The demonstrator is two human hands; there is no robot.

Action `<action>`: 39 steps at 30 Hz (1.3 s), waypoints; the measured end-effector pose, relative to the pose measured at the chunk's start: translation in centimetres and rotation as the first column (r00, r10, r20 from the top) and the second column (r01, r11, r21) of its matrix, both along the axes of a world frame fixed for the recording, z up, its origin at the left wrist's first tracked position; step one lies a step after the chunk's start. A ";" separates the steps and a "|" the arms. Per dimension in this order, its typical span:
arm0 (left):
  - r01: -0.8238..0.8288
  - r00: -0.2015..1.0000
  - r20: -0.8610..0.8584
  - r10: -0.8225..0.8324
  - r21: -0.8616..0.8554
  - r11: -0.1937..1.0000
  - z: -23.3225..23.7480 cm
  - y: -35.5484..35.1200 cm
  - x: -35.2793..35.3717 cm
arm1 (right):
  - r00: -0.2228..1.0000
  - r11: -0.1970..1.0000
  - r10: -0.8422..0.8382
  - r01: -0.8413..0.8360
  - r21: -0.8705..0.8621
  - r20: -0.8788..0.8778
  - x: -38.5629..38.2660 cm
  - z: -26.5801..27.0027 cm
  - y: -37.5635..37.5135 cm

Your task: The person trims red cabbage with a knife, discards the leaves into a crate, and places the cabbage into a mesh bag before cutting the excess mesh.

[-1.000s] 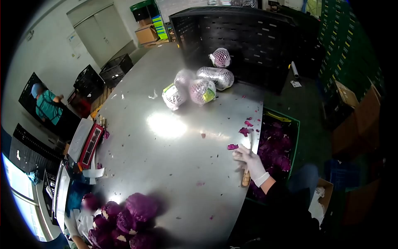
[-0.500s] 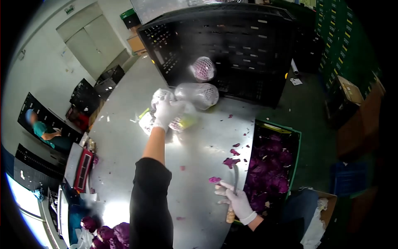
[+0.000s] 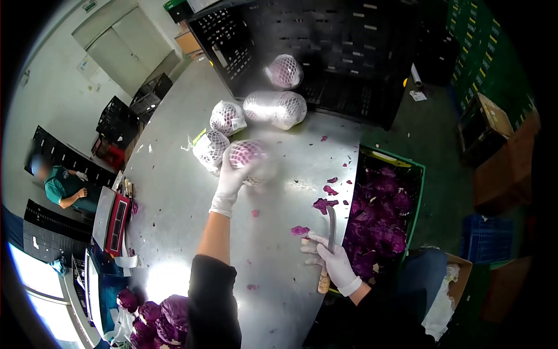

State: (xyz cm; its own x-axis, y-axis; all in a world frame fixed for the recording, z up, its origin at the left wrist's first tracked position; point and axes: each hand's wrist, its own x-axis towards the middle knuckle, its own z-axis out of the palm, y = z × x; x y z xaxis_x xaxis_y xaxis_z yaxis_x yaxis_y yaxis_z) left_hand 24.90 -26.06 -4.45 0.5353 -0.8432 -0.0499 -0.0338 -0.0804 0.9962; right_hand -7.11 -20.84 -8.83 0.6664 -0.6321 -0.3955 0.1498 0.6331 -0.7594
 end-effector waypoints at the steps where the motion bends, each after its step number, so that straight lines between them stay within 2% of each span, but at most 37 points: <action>1: -0.081 0.978 -0.192 0.079 -0.004 0.997 0.0 0.4 0.0 | 1.000 1.000 0.003 -0.003 -0.019 0.003 0.0 -0.3 0.0; 2: -0.119 0.929 -0.360 0.080 -0.086 0.989 -1.4 1.0 0.5 | 1.000 0.999 0.006 -0.005 -0.036 0.005 0.0 -0.6 -0.1; 3: -0.137 0.890 -0.448 0.082 -0.092 0.986 -1.4 2.3 -0.1 | 1.000 0.999 0.007 -0.007 -0.044 0.006 -0.1 -0.8 0.2; 5: -0.086 0.723 -0.691 0.007 -0.080 0.993 -2.2 5.7 -1.3 | 1.000 0.999 -0.009 0.009 -0.031 0.003 -0.3 -0.4 0.3; 7: -0.089 0.682 -0.731 -0.015 -0.103 0.991 -1.3 10.0 -4.7 | 0.989 0.990 0.024 -0.044 -0.132 -0.145 -0.6 1.7 0.8; 8: -0.097 0.661 -0.750 -0.020 -0.111 0.989 -0.4 12.1 -6.7 | 0.993 0.993 -0.010 -0.003 -0.118 -0.115 -0.5 3.1 1.8; 10: -0.078 0.621 -0.784 -0.022 -0.090 0.993 2.8 16.5 -11.7 | 0.982 0.947 0.047 -0.101 -0.304 -0.180 -0.4 4.0 4.1; 12: -0.007 0.590 -0.806 -0.040 -0.055 0.998 2.8 21.0 -14.2 | 0.998 0.850 0.003 -0.035 -0.525 -0.061 0.1 4.9 6.6; 13: 0.024 0.586 -0.810 -0.028 -0.016 1.000 2.7 23.1 -15.6 | 0.992 0.672 -0.048 -0.056 -0.738 -0.119 -0.2 4.9 8.0; 15: 0.096 0.585 -0.811 -0.010 0.057 0.994 4.3 26.5 -18.1 | 0.986 0.791 0.024 -0.119 -0.600 -0.164 -1.7 4.5 11.0; 16: 0.149 0.617 -0.786 0.043 0.170 0.974 5.6 27.7 -18.9 | 0.982 0.791 0.037 -0.143 -0.594 -0.187 -2.7 4.7 12.2; 18: 0.173 0.773 -0.633 0.046 0.280 0.944 5.6 30.9 -20.4 | 0.972 0.782 0.064 -0.189 -0.593 -0.225 -4.5 5.2 13.9; 20: 0.211 0.865 -0.502 0.004 0.370 0.905 5.5 33.3 -21.3 | 0.971 0.861 0.060 -0.168 -0.480 -0.231 -5.9 4.2 16.0; 21: 0.181 0.876 -0.482 0.005 0.339 0.923 4.8 34.2 -21.7 | 0.970 0.895 0.057 -0.154 -0.419 -0.236 -6.5 3.9 16.9; 22: 0.152 0.887 -0.461 0.006 0.304 0.941 3.6 35.0 -22.1 | 0.971 0.874 0.024 -0.137 -0.467 -0.238 -6.9 4.1 17.4; 23: 0.123 0.899 -0.439 0.005 0.265 0.956 2.9 35.4 -22.5 | 0.968 0.886 0.045 -0.153 -0.437 -0.246 -7.2 4.3 17.7; 24: 0.050 0.897 -0.437 0.062 0.241 0.969 3.0 35.2 -23.2 | 0.966 0.897 0.063 -0.165 -0.410 -0.252 -7.4 4.5 17.7; 26: -0.020 0.998 -0.045 0.035 0.286 0.958 2.5 35.0 -23.7 | 0.955 0.890 0.092 -0.206 -0.408 -0.282 -7.7 5.1 17.1; 29: -0.126 0.966 0.251 0.069 0.217 0.968 2.0 34.0 -24.5 | 0.944 0.693 0.141 -0.308 -0.651 -0.297 -8.9 4.2 16.2; 30: -0.127 0.960 0.270 0.069 0.204 0.971 1.3 33.9 -24.4 | 0.946 0.514 0.050 -0.299 -0.804 -0.320 -9.3 5.5 15.5; 33: -0.125 0.939 0.338 0.056 0.186 0.975 1.1 33.6 -24.2 | 0.878 0.402 0.022 -0.446 -0.800 -0.478 -11.4 5.8 15.2; 34: -0.120 0.931 0.362 0.041 0.198 0.973 1.2 33.7 -24.3 | 0.877 0.300 -0.043 -0.446 -0.843 -0.479 -11.7 5.7 15.4; 37: -0.118 0.928 0.370 0.034 0.205 0.972 1.4 33.5 -24.3 | 0.848 0.235 -0.007 -0.514 -0.825 -0.530 -11.7 6.2 15.8; 39: -0.104 0.934 0.357 0.026 0.200 0.974 1.8 33.1 -24.4 | 0.871 0.162 -0.105 -0.461 -0.873 -0.480 -11.4 5.4 15.8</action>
